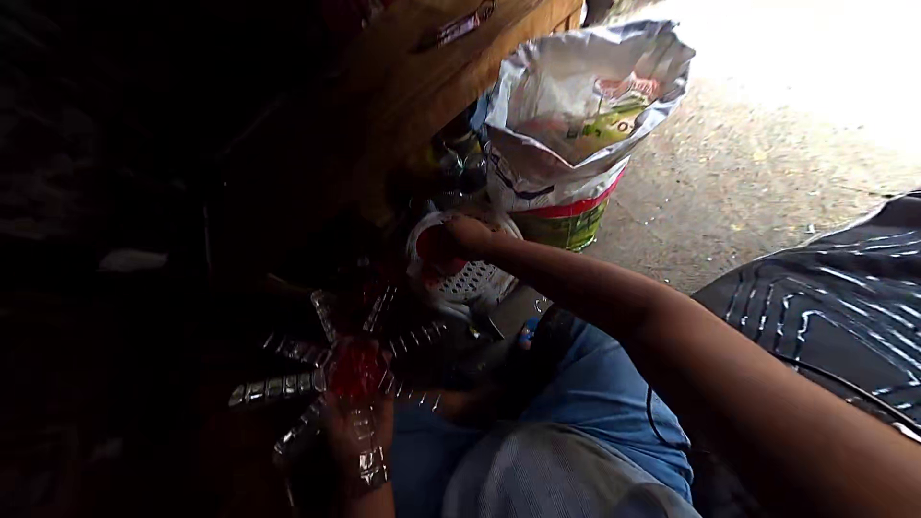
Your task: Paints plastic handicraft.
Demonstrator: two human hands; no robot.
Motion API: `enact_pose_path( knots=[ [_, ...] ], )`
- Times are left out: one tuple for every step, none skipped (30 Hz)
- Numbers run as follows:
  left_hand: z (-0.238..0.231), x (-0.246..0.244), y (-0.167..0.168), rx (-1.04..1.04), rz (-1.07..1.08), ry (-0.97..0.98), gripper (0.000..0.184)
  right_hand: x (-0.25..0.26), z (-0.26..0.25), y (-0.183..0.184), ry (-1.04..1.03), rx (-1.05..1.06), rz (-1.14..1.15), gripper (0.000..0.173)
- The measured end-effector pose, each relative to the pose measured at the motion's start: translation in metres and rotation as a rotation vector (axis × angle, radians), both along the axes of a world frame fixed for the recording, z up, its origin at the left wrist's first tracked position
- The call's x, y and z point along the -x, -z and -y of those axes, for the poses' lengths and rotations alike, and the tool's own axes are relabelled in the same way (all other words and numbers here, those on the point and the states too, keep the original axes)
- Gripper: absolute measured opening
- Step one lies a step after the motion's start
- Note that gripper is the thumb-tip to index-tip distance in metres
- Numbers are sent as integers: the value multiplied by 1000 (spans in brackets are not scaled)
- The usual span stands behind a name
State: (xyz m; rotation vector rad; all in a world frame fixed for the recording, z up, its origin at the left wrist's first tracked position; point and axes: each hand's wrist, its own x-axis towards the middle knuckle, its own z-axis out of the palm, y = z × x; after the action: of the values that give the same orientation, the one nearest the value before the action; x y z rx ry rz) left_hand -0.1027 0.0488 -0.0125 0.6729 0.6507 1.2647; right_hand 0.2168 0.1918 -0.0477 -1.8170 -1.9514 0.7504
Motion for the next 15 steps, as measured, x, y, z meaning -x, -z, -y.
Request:
enact_pose_path(
  knots=[
    [-5,-8,-1,18,26,-7,62,-3,-1,0,-12,-1,-9,33],
    [-9,-13,-1,29,53,-5,61,-6,-4,3,-15,-21,-28,33],
    [-14,-18,0,33,69,-1,60,-10,-8,6,-13,-44,-48,33],
    [-18,-23,1,34,78,-4,59,-14,-13,11,-19,-85,-51,30],
    [-22,-29,1,41,72,-22,58,-19,-19,18,-45,-129,-36,26],
    [-26,-34,1,35,51,-26,57,-23,-23,23,-82,-151,-19,23],
    [-31,-38,2,34,37,-32,57,-27,-25,26,-117,-155,-9,21],
    [-34,-44,1,44,8,-48,56,-31,-28,30,-136,-161,-13,21],
    [-39,-50,0,65,-15,-75,57,-36,-29,32,-135,-204,-44,21],
    [-44,-55,0,97,-36,-101,58,-42,-30,33,-126,-258,-94,21],
    [-50,-61,1,122,-53,-114,61,-48,-30,33,-112,-311,-159,22],
    [-57,-67,2,138,-68,-116,64,-54,-29,33,-94,-350,-219,23],
    [-63,-73,2,151,-79,-124,65,-58,-28,35,-76,-362,-282,24],
    [-70,-80,3,159,-97,-140,64,-62,-25,38,-61,-369,-357,25],
    [-76,-87,3,154,-105,-151,63,-66,-22,41,-39,-382,-450,25]
  ],
)
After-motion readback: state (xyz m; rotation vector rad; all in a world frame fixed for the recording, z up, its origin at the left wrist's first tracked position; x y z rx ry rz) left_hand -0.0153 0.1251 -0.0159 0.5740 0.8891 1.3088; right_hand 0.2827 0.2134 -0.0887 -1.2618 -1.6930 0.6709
